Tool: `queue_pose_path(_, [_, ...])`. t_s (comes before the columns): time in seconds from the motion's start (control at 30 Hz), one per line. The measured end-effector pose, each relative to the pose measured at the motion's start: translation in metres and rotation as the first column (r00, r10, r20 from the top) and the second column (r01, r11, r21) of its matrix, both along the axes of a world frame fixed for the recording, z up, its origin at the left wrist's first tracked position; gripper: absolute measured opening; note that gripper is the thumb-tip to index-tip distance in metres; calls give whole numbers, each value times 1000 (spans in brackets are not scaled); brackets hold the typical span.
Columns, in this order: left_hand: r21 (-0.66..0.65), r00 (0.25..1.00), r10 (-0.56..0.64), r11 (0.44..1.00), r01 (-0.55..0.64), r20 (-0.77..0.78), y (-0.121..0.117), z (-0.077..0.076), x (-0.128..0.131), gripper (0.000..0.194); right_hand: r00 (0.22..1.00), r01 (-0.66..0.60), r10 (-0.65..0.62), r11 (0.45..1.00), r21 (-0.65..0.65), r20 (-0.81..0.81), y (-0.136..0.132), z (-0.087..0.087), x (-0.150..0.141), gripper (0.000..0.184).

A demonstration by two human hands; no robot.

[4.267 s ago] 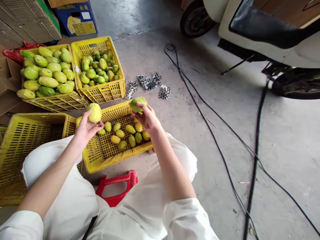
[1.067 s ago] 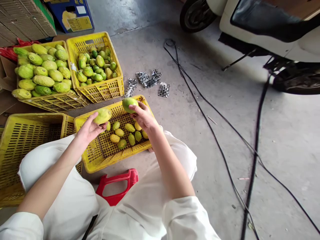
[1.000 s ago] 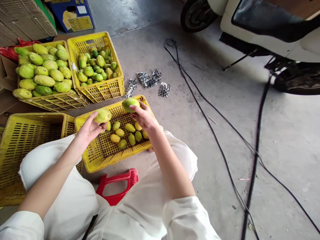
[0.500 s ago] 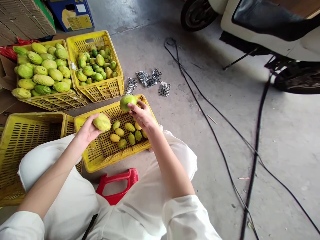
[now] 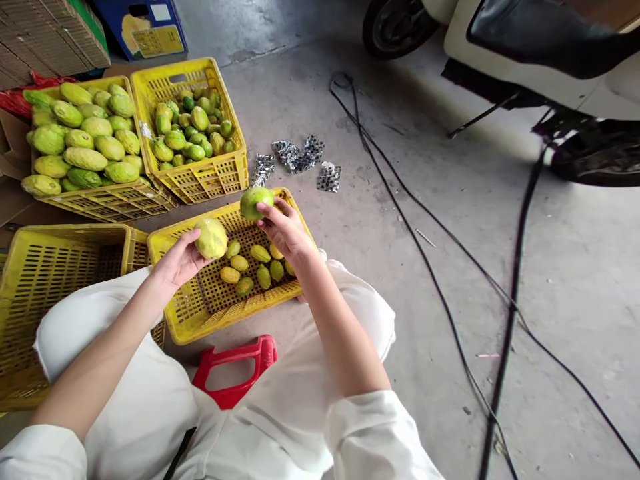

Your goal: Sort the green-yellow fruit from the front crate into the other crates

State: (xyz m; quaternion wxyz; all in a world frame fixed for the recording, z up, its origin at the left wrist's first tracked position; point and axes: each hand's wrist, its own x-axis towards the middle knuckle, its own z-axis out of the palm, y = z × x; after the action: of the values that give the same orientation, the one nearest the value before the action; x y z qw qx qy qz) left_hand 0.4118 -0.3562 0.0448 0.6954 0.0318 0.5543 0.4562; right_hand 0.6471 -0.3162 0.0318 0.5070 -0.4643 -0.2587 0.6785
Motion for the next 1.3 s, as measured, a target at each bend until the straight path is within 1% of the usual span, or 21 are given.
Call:
queue_pose_path(0.13, [-18, 999, 50, 999, -50, 3, 1, 1, 1, 20, 1000, 5, -5, 1000, 8, -11, 0, -2, 0, 61])
queue_pose_path(0.2, [-20, 998, 67, 998, -67, 3, 1, 0, 1, 23, 1000, -6, 6, 1000, 11, -11, 0, -1, 0, 61])
queue_pose_path(0.4, [37, 998, 64, 997, -65, 27, -5, 1, 4, 40, 1000, -18, 18, 1000, -10, -6, 1, 1, 0, 59])
queue_pose_path(0.5, [50, 997, 67, 996, -69, 49, -7, 5, 6, 37, 999, -29, 29, 999, -23, -16, 1, 0, 0, 58])
queue_pose_path(0.6, [22, 995, 87, 996, -88, 51, -6, 7, 7, 35, 995, -83, 81, 995, -47, -51, -1, 2, 0, 61])
queue_pose_path(0.7, [6, 993, 103, 995, -103, 53, -4, 7, 7, 41, 988, -141, 136, 988, -68, -79, -4, 7, -2, 66])
queue_pose_path(0.8, [1, 992, 114, 993, -114, 62, -3, 6, 6, 47, 990, -131, 125, 988, -88, -67, -6, 7, -5, 68])
queue_pose_path(0.87, [-1, 991, 119, 993, -119, 63, -3, 6, 6, 48, 993, -109, 105, 991, -75, -50, -6, 5, -6, 64])
queue_pose_path(0.93, [0, 992, 114, 993, -114, 61, -3, 8, 7, 47, 995, -95, 93, 994, -57, -39, -6, 3, -7, 60])
queue_pose_path(1.0, [5, 993, 109, 994, -110, 53, -3, 11, 8, 41, 994, -101, 98, 993, -63, -42, -6, 3, -7, 59])
queue_pose_path(1.17, [36, 993, 111, 993, -113, 48, -6, 11, 9, 31, 986, -139, 132, 988, -69, -105, -5, 5, -6, 66])
queue_pose_path(1.3, [56, 991, 127, 990, -130, 49, -5, 8, 8, 32, 991, -106, 100, 992, -67, -93, -1, -1, -7, 73])
